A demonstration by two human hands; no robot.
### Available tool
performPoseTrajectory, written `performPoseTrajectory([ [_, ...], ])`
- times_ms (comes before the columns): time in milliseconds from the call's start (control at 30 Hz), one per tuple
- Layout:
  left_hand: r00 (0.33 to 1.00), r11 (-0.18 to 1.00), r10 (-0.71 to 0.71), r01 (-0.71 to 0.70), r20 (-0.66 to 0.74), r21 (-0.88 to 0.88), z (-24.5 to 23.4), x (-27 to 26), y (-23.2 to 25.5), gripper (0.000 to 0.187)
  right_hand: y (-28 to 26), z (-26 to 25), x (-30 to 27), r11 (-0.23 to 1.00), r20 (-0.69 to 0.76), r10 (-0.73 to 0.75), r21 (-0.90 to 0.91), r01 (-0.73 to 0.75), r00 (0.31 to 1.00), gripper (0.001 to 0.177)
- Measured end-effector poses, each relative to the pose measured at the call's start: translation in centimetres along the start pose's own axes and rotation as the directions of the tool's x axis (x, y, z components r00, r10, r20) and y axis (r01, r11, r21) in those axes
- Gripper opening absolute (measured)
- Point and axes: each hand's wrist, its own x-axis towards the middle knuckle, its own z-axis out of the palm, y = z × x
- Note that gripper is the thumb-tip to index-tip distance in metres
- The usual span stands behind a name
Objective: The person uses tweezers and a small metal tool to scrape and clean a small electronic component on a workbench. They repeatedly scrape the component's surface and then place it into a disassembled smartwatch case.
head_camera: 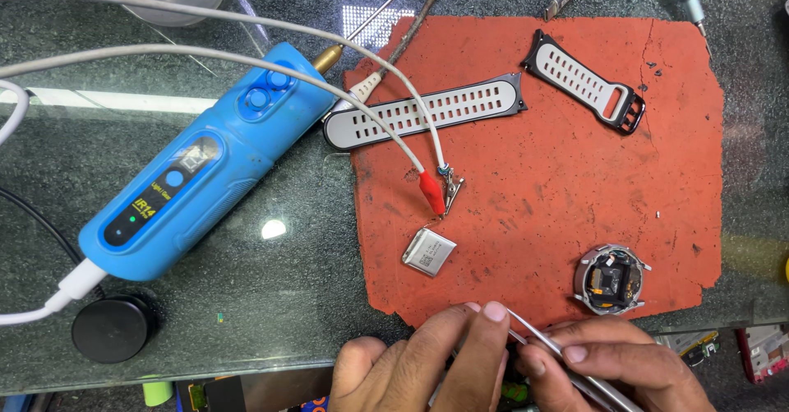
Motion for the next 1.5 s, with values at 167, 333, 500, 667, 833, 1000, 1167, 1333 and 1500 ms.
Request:
performPoseTrajectory([
  [167,1.000,1.000,0.024,-0.024,-0.016,0.014,0.0,0.2,-0.1,0.037,0.0,0.1,0.0,1.000,-0.009,-0.015,-0.003,0.015,1.000,0.034],
  [333,1.000,1.000,0.007,-0.007,0.008,0.009,0.0,0.0,0.0,0.037,0.0,0.4,-0.5,1.000,-0.057,0.000,0.002,0.000,0.998,0.035],
  [500,1.000,1.000,0.012,-0.011,-0.006,0.016,0.0,0.2,0.1,0.037,0.3,0.2,-0.3,0.999,-0.017,-0.044,-0.008,0.044,0.999,0.035],
  [667,0.997,0.997,0.071,-0.071,0.007,-0.028,-0.8,1.0,-0.4,0.043,-0.5,0.4,-0.1,0.999,-0.055,0.030,0.025,-0.029,0.998,0.035],
  [833,0.990,0.993,0.059,-0.045,0.127,-0.109,-2.0,1.3,-0.6,0.050,0.2,-2.0,-0.1,0.791,0.066,-0.006,0.611,-0.036,0.998,0.017],
  [1000,0.990,0.982,0.063,-0.040,0.123,-0.183,-2.8,2.0,-0.5,0.054,3.4,-6.4,0.4,0.720,0.418,-0.318,0.691,-0.070,0.851,0.021],
  [1167,0.988,0.970,0.042,-0.005,0.148,-0.244,-3.4,2.1,-0.1,0.057,6.3,-8.5,-2.3,0.975,0.703,-0.217,0.125,0.182,0.678,0.038],
  [1333,0.982,0.977,0.085,-0.049,0.169,-0.208,-3.7,2.5,0.3,0.053,6.0,-6.5,-4.6,0.943,0.673,-0.056,-0.208,0.261,0.738,0.042],
  [1500,0.992,0.944,0.080,-0.043,0.101,-0.326,-3.9,2.4,1.2,0.042,5.4,-4.8,-5.5,0.935,0.674,-0.039,-0.236,0.264,0.738,0.031],
])
